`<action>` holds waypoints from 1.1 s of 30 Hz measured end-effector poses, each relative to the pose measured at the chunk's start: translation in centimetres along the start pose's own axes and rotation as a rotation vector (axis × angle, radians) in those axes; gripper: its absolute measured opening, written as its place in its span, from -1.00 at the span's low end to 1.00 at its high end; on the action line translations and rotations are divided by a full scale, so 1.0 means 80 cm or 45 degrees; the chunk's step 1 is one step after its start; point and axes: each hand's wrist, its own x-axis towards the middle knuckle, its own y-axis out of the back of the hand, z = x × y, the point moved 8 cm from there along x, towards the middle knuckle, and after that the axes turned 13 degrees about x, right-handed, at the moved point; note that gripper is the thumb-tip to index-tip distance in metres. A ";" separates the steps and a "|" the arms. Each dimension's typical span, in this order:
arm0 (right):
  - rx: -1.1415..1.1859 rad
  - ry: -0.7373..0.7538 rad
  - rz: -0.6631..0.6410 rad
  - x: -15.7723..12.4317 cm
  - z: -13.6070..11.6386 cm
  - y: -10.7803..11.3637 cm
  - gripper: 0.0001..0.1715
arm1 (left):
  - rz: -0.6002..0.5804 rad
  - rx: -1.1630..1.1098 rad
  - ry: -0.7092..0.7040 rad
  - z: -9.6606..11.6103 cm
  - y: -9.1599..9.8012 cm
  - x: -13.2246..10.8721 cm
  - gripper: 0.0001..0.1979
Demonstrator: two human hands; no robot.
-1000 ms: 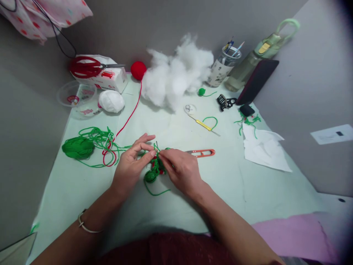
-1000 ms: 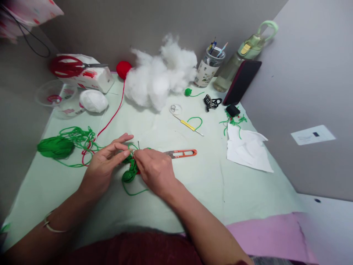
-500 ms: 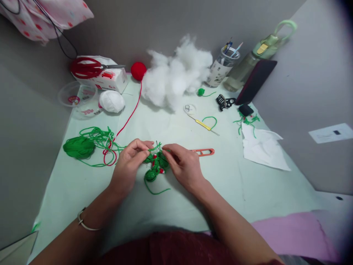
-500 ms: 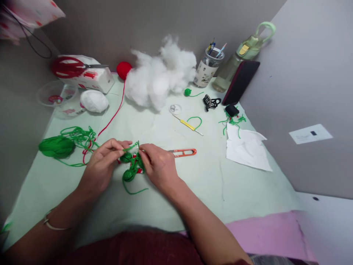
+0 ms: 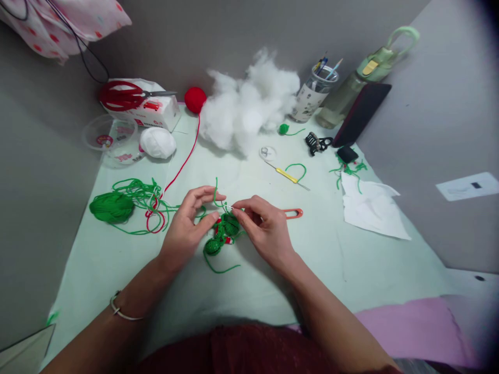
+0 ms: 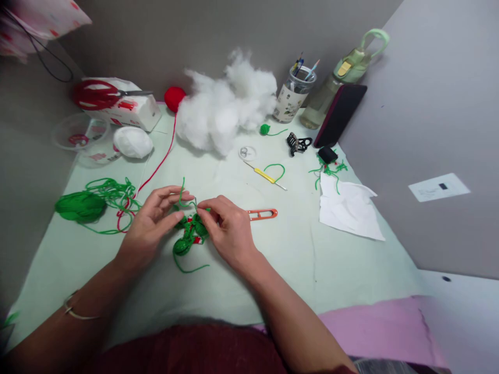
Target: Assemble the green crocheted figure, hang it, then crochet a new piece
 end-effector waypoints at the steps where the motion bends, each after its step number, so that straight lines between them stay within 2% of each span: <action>1: 0.034 -0.011 -0.003 0.001 0.000 0.000 -0.89 | -0.034 0.042 -0.015 -0.001 -0.003 0.000 -0.61; 6: 0.287 -0.142 0.003 0.004 0.003 0.003 -0.93 | -0.076 0.161 0.090 -0.016 -0.009 -0.003 -0.69; 11: 0.569 -0.288 0.093 0.006 0.010 0.012 -0.88 | -0.037 0.218 0.132 -0.013 -0.005 -0.002 -0.68; 18: 0.808 -0.193 0.184 0.009 0.006 0.024 -0.93 | -0.087 0.247 0.119 -0.010 -0.009 -0.001 -0.67; 23: 0.891 -0.218 0.178 0.009 0.007 0.026 -0.87 | -0.008 0.279 0.034 -0.002 0.008 0.005 -0.76; 26: 0.896 -0.263 0.177 0.012 0.009 0.034 -0.86 | 0.008 0.304 0.054 -0.001 0.019 0.008 -0.80; 29: 0.812 -0.296 0.285 0.014 0.013 0.052 -0.79 | -0.068 0.390 0.019 0.003 0.021 0.010 -0.82; 33: 0.751 -0.281 0.412 0.016 0.017 0.072 -0.78 | -0.286 0.542 -0.155 0.015 0.010 0.007 -0.69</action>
